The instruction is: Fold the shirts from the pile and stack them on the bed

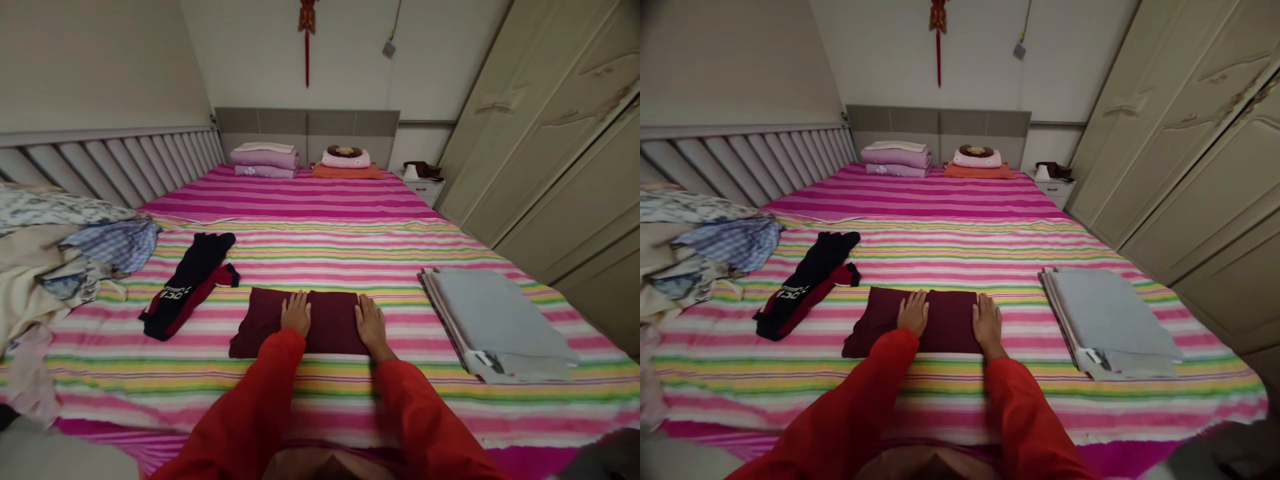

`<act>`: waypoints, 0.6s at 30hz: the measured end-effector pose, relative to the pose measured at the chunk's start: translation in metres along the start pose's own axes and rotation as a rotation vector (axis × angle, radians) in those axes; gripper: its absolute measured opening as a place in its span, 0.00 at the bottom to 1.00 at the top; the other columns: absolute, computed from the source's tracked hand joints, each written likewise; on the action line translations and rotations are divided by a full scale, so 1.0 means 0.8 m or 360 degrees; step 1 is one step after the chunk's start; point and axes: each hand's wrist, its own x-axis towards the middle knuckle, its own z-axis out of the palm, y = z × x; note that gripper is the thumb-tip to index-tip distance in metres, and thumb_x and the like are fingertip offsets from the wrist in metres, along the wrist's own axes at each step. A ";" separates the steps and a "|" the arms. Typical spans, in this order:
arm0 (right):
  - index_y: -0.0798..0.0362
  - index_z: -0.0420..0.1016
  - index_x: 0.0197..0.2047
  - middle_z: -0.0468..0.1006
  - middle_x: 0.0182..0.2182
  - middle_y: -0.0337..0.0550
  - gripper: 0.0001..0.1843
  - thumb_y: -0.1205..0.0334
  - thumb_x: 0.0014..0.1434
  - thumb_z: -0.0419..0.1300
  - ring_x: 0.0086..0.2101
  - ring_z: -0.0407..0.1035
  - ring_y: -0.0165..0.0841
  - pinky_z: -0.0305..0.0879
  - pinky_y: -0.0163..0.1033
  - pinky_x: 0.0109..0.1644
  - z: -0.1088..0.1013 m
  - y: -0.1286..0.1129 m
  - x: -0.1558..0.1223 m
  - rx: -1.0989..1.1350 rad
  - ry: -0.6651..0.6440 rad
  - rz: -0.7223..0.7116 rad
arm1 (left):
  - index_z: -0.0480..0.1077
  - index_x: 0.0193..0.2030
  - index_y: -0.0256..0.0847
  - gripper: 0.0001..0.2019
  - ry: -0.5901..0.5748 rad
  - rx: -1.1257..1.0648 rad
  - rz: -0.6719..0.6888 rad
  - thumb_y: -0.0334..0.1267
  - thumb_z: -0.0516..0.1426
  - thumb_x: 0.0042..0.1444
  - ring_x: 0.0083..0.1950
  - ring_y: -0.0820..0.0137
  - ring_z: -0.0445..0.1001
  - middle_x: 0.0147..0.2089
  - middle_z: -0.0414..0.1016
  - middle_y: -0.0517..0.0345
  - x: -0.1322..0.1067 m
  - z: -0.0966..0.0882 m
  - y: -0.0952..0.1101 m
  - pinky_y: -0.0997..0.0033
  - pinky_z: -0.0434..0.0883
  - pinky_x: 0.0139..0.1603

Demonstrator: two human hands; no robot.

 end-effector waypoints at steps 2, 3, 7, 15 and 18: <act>0.55 0.68 0.63 0.65 0.64 0.51 0.32 0.48 0.68 0.38 0.64 0.56 0.40 0.50 0.49 0.67 0.004 0.017 -0.009 0.0161 0.0099 -0.0022 | 0.63 0.66 0.43 0.24 -0.0043 -0.0022 -0.0015 0.38 0.41 0.66 0.71 0.64 0.56 0.70 0.60 0.54 -0.005 -0.007 -0.008 0.54 0.55 0.70; 0.54 0.71 0.61 0.66 0.64 0.50 0.32 0.46 0.67 0.39 0.64 0.57 0.40 0.52 0.49 0.66 0.006 0.024 -0.013 0.0227 0.0124 -0.0026 | 0.62 0.66 0.43 0.24 -0.0037 -0.0025 -0.0034 0.38 0.41 0.66 0.71 0.64 0.56 0.70 0.60 0.54 -0.009 -0.011 -0.013 0.54 0.56 0.70; 0.51 0.77 0.54 0.67 0.63 0.49 0.33 0.38 0.61 0.46 0.62 0.59 0.42 0.53 0.50 0.66 0.009 0.034 -0.025 0.0395 0.0113 0.0042 | 0.57 0.69 0.45 0.26 0.0118 0.0089 -0.0064 0.43 0.44 0.66 0.74 0.60 0.49 0.72 0.55 0.54 -0.036 -0.018 -0.035 0.45 0.48 0.72; 0.50 0.80 0.47 0.71 0.60 0.50 0.29 0.37 0.54 0.56 0.60 0.63 0.45 0.55 0.54 0.65 0.000 0.026 -0.037 0.0577 0.0129 0.0025 | 0.58 0.69 0.45 0.27 0.0122 0.0267 -0.0320 0.47 0.47 0.64 0.74 0.57 0.49 0.73 0.53 0.51 -0.080 -0.036 -0.096 0.41 0.45 0.71; 0.50 0.80 0.42 0.72 0.59 0.50 0.26 0.38 0.52 0.59 0.59 0.64 0.45 0.55 0.54 0.65 -0.002 0.025 -0.038 0.0626 0.0164 0.0038 | 0.58 0.69 0.44 0.26 0.0161 0.0221 -0.0416 0.44 0.45 0.65 0.73 0.57 0.51 0.72 0.56 0.49 -0.090 -0.046 -0.119 0.38 0.46 0.70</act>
